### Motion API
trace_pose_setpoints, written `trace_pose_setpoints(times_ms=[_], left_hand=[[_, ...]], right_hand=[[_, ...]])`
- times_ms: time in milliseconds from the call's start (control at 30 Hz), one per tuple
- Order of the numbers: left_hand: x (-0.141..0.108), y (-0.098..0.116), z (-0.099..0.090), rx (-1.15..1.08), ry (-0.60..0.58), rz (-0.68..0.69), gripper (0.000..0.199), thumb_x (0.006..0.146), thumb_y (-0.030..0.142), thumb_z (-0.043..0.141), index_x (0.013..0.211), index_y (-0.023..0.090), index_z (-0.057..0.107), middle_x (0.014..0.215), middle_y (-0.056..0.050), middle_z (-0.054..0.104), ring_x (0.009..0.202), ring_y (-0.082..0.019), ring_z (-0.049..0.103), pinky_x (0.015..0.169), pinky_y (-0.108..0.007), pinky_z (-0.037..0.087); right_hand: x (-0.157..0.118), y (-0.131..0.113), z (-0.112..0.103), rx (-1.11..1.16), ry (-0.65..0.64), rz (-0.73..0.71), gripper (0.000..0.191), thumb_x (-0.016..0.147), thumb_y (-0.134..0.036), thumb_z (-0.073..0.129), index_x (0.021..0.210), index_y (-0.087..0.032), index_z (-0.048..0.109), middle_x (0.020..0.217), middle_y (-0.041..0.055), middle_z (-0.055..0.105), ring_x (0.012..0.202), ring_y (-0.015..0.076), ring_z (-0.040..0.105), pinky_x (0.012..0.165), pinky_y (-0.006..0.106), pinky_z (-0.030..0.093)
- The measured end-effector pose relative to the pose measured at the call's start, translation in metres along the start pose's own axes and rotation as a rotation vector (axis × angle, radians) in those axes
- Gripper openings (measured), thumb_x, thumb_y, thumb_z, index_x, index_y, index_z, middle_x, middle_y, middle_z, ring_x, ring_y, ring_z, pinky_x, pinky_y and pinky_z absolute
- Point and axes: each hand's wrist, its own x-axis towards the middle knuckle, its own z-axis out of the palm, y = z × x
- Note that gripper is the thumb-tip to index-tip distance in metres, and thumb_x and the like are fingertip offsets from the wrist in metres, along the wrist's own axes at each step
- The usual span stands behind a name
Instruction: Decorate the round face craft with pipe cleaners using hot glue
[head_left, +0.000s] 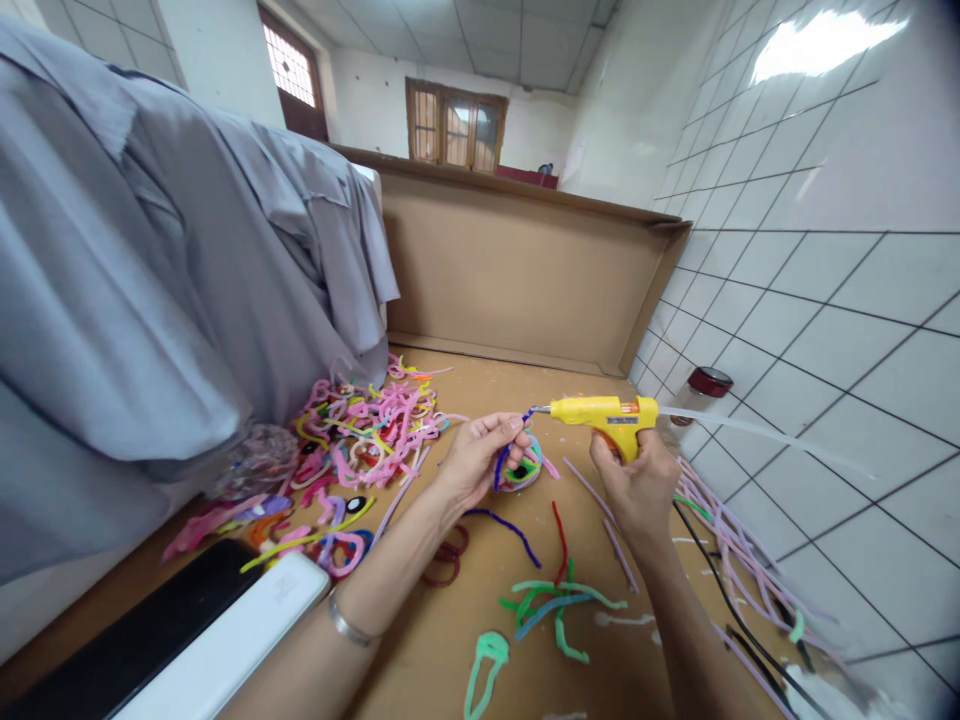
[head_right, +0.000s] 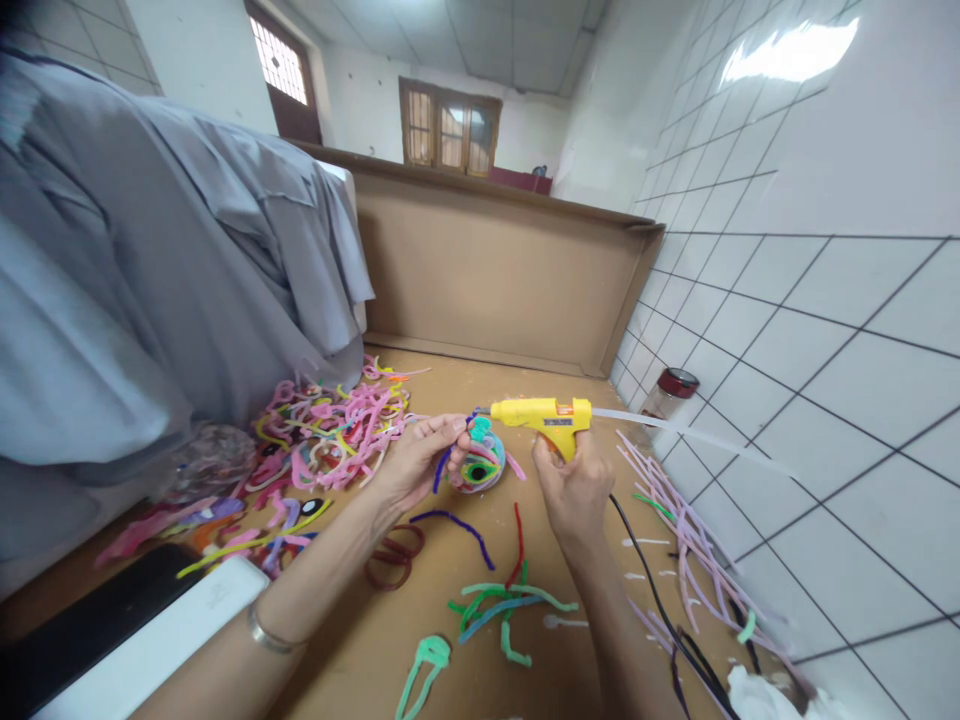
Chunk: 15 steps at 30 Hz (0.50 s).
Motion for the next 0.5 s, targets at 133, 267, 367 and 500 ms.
trace_pose_setpoints(times_ms=[133,267,367,500], left_hand=[[-0.0008,0.0014,0.0016,-0.006,0.016,0.009,0.044,0.058,0.048,0.085,0.065,0.012,0.063,0.050,0.002,0.055,0.043,-0.005,0.045,0.041,-0.017,0.039],[-0.0012,0.0026,0.0026,-0.012,0.030,0.006,0.043,0.055,0.047,0.086,0.065,0.012,0.063,0.049,0.003,0.055,0.042,-0.005,0.045,0.041,-0.018,0.039],[-0.0007,0.0022,0.0019,-0.008,0.026,0.009,0.043,0.055,0.047,0.086,0.064,0.012,0.062,0.049,0.002,0.055,0.042,-0.005,0.045,0.040,-0.018,0.038],[-0.0004,0.0010,0.0008,-0.006,0.018,0.004,0.041,0.058,0.046,0.085,0.064,0.012,0.062,0.050,0.002,0.055,0.042,-0.005,0.045,0.040,-0.017,0.038]], right_hand=[[-0.0004,-0.0001,0.0003,-0.011,0.007,-0.014,0.026,0.075,-0.045,0.057,0.075,-0.019,0.062,0.054,0.0016,0.058,0.048,0.0171,0.050,0.053,0.029,0.040],[-0.0004,-0.0002,0.0003,0.000,0.000,-0.002,0.027,0.075,-0.046,0.058,0.077,-0.019,0.062,0.054,0.0013,0.059,0.046,0.0168,0.049,0.052,0.029,0.040],[0.0002,-0.0004,0.0002,0.020,-0.004,0.019,0.027,0.075,-0.045,0.057,0.079,-0.019,0.062,0.057,0.0021,0.061,0.048,0.0178,0.053,0.053,0.029,0.041],[0.0008,-0.0007,-0.0005,0.024,0.007,0.044,0.026,0.074,-0.045,0.057,0.076,-0.020,0.062,0.056,0.0018,0.061,0.047,0.0177,0.053,0.051,0.029,0.040]])
